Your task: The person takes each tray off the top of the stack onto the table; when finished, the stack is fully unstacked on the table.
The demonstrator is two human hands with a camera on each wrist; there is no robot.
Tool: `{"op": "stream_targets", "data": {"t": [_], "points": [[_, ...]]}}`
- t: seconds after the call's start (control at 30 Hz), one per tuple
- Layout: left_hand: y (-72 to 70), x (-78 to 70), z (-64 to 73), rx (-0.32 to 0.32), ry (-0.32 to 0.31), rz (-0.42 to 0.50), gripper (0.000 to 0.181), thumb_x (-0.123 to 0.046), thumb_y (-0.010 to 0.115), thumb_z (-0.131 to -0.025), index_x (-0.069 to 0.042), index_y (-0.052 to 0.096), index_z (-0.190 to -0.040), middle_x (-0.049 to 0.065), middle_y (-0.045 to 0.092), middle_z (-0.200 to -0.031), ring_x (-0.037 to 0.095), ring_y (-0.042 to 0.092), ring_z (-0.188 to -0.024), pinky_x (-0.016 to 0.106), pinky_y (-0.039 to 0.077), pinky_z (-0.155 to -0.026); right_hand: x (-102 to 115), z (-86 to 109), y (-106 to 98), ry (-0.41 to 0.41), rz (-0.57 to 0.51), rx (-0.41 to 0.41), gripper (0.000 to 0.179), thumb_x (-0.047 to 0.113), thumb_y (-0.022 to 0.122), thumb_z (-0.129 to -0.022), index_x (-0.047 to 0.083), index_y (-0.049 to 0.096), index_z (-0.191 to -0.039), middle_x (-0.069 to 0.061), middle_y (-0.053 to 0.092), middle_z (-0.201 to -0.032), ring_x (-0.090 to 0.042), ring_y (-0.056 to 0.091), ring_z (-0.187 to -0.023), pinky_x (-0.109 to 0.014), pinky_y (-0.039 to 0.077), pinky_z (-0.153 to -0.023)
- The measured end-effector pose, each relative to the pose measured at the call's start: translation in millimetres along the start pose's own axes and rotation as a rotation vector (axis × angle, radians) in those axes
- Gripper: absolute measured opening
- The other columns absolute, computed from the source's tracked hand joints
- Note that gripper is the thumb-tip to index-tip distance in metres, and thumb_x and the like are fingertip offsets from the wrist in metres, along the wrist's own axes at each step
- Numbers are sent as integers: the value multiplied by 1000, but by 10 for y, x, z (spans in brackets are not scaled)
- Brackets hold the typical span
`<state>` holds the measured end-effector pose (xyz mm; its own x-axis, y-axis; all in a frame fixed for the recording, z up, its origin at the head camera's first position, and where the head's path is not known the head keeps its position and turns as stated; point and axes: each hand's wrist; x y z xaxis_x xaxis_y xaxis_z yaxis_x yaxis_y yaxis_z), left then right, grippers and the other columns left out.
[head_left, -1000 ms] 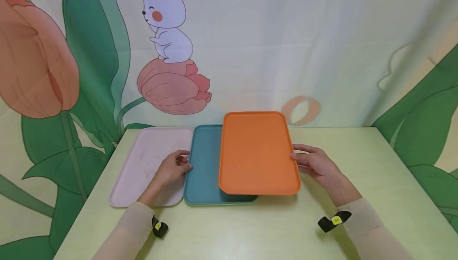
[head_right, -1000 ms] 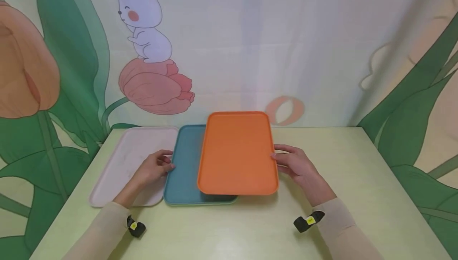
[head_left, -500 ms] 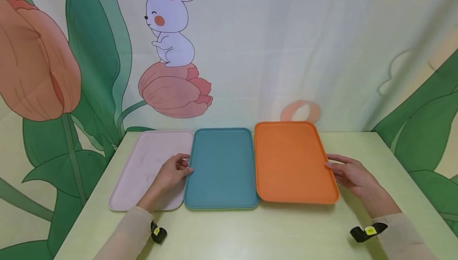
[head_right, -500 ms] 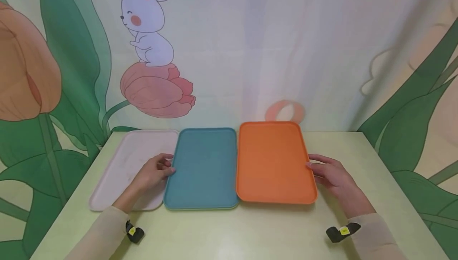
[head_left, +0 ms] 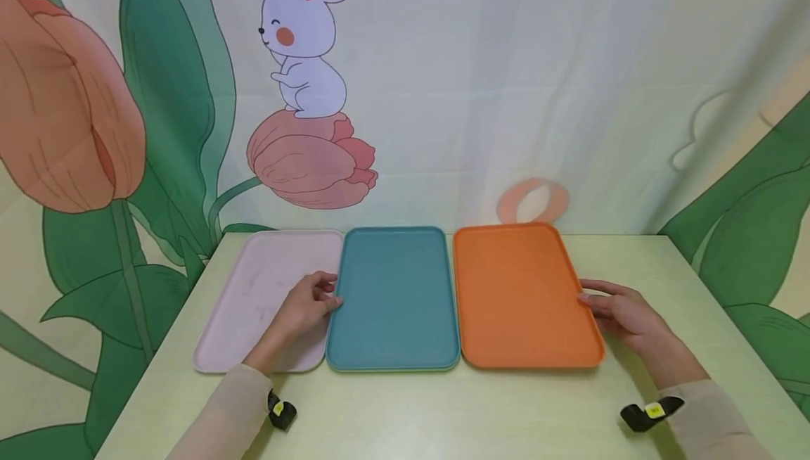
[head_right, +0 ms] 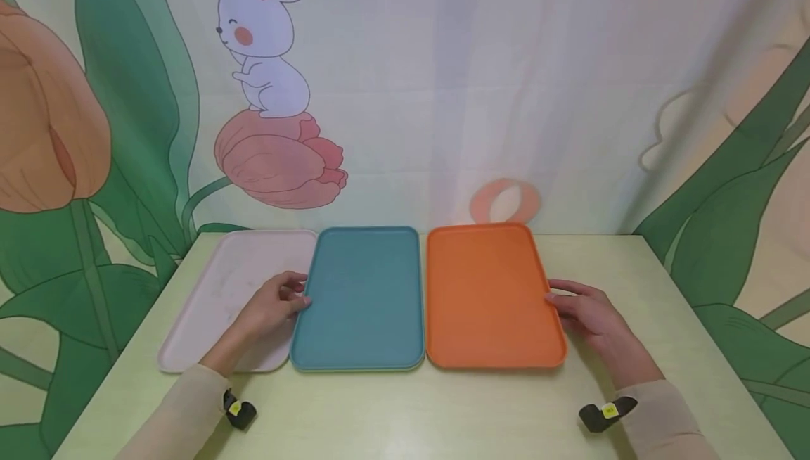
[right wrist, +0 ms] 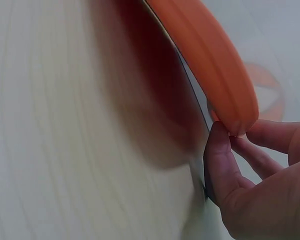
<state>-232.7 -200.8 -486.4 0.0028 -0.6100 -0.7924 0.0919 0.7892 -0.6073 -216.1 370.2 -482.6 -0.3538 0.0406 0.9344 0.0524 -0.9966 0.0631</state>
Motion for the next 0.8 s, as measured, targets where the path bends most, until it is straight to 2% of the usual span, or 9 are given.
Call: {"op": "stream_targets", "data": {"t": [0.07, 0.13, 0.23, 0.33, 0.43, 0.57, 0.7, 0.8], "points": [[2, -10, 3, 1, 1, -3, 44, -6, 71, -100, 4, 59, -141, 21, 61, -126, 29, 64, -102, 38, 57, -83, -8, -14, 27, -10, 37, -11, 53, 15, 72, -103, 4, 55, -151, 6, 78, -102, -12, 75, -90, -29, 62, -80], [2, -18, 5, 3, 3, 5, 43, -4, 70, -99, 5, 59, -139, 22, 59, -127, 29, 64, -102, 37, 57, -81, -7, -19, 58, -17, 83, -27, 66, 17, 73, -103, -3, 43, -158, 7, 77, -102, -12, 75, -90, -29, 62, -81], [-1, -20, -1, 5, 3, 10, 41, -4, 70, -98, 5, 59, -137, 22, 60, -128, 29, 65, -102, 35, 57, -79, 7, -11, 96, -29, 127, -42, 69, 16, 72, -103, -7, 39, -158, 6, 77, -101, -12, 75, -90, -29, 62, -80], [-12, -19, -7, 12, -1, 18, 41, -3, 71, -98, 5, 59, -136, 22, 60, -128, 29, 65, -101, 35, 57, -77, 23, -13, 131, -44, 188, -67, 68, 17, 72, -103, -9, 40, -157, 7, 75, -102, -10, 73, -90, -29, 62, -80], [-26, -23, -9, 18, -1, 24, 40, -3, 71, -98, 5, 59, -136, 22, 59, -127, 28, 65, -99, 34, 58, -75, 32, -15, 164, -71, 294, -91, 65, 18, 71, -104, -10, 43, -155, 4, 73, -105, -7, 72, -90, -28, 61, -80], [-32, -26, -4, 24, 2, 22, 40, -3, 70, -98, 5, 59, -136, 22, 60, -127, 28, 65, -98, 34, 57, -75, 31, -8, 194, -125, 467, -113, 57, 17, 66, -106, -12, 48, -151, -10, 74, -113, -7, 71, -88, -28, 61, -76], [-22, -19, 0, 24, -2, 12, 40, -4, 71, -98, 4, 59, -136, 22, 60, -127, 27, 64, -97, 34, 57, -75, 43, -4, 219, -161, 599, -116, 51, 16, 62, -108, -16, 52, -146, -26, 71, -122, -15, 71, -89, -29, 60, -73], [-10, -12, -4, 21, -5, 12, 41, -4, 71, -98, 4, 59, -136, 21, 61, -127, 26, 64, -96, 34, 58, -75, 81, -12, 233, -143, 707, -95, 51, 20, 59, -109, -16, 53, -144, -29, 68, -126, -24, 68, -95, -31, 58, -74]]}}
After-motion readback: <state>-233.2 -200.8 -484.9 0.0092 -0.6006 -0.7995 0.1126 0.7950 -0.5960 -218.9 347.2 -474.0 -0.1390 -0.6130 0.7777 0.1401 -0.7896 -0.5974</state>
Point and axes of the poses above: each hand's wrist, its own z-axis away from the middle knuckle, its own y-axis out of the palm, x = y × z
